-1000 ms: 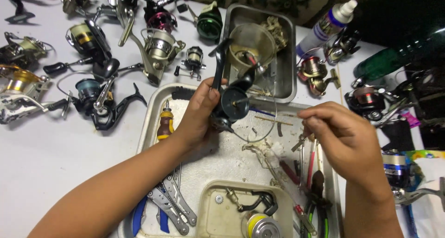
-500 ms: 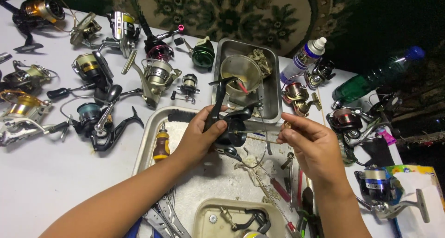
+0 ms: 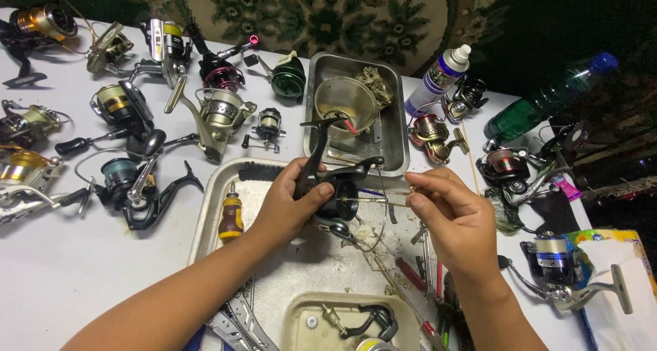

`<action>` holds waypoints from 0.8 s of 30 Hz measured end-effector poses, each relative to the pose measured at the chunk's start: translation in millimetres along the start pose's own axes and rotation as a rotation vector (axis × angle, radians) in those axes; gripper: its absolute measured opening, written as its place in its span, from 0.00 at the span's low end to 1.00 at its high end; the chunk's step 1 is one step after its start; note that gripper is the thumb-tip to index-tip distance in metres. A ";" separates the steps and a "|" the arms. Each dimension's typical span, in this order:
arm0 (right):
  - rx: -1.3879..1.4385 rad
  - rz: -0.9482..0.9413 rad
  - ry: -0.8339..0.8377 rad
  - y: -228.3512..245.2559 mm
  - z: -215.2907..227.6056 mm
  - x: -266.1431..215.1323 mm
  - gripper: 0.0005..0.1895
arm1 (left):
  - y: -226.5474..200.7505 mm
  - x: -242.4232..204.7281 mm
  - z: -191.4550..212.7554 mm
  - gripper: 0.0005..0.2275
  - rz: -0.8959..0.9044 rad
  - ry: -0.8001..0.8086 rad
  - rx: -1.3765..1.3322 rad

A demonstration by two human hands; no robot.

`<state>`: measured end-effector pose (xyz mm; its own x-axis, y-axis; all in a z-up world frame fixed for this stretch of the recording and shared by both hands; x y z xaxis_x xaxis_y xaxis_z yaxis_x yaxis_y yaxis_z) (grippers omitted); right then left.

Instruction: Reassembling the internal components and rotor of a spinning fishing reel on a work tray.

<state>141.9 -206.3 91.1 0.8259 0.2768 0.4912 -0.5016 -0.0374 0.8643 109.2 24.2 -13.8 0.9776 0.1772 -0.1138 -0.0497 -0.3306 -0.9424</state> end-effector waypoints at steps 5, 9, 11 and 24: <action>-0.052 0.030 0.061 6.9 -8.8 0.4 0.13 | 0.8 -0.7 0.7 0.20 0.000 -0.010 -0.017; -0.060 0.069 0.092 13.1 -15.4 -1.4 0.12 | -10.7 -7.6 -2.5 0.21 0.003 -0.022 -0.001; -0.089 0.084 0.101 16.6 -18.4 -2.0 0.12 | -15.8 -10.3 -3.8 0.21 0.005 -0.020 0.009; -0.278 0.038 0.184 21.2 -41.9 -4.2 0.11 | -20.4 -12.0 -3.0 0.23 -0.044 -0.007 0.112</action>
<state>117.0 -168.0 102.8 0.7574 0.4501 0.4730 -0.6033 0.2055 0.7706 99.2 26.1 7.7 0.9778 0.1962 -0.0734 -0.0298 -0.2163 -0.9759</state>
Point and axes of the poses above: each hand's wrist, its own x-axis towards the middle knuckle, its own z-axis out of the back of the hand, y = z × x, the point moved 10 cm from there along x, towards the middle knuckle, and after that the axes turned 3 degrees about z, right-handed, at the moved point
